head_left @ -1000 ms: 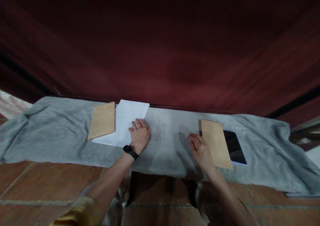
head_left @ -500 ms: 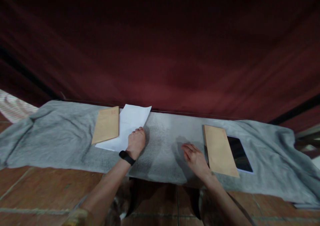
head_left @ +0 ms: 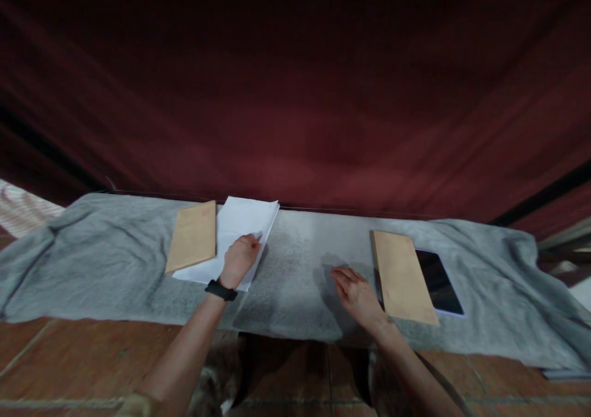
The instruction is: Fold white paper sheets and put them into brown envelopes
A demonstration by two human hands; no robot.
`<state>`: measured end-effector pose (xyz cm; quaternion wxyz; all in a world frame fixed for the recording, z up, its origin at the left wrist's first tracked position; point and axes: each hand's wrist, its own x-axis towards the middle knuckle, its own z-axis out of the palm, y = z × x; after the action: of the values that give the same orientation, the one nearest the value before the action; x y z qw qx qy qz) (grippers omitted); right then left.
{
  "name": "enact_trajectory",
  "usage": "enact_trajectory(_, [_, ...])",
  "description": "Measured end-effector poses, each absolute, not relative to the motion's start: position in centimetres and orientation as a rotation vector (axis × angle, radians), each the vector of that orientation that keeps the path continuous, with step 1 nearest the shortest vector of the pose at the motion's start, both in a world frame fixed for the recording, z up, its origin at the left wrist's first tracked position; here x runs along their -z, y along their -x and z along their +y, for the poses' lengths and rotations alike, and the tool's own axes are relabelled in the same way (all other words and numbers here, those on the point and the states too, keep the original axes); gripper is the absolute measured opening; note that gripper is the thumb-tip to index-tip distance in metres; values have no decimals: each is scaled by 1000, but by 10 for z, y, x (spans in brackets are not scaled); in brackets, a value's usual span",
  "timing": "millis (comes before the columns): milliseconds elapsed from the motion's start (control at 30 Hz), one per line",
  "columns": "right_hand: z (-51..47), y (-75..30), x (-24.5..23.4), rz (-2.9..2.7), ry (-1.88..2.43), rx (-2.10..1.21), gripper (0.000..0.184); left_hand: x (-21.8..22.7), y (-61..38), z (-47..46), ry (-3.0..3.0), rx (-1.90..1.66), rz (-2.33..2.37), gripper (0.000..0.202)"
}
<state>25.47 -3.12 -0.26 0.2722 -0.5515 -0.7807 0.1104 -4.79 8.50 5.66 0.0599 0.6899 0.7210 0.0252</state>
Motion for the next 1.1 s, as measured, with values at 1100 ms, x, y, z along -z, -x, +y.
enact_trajectory(1100, [-12,-229,31,-1717,1681,-166,51,40,-83,0,-2797,-524,1443,60])
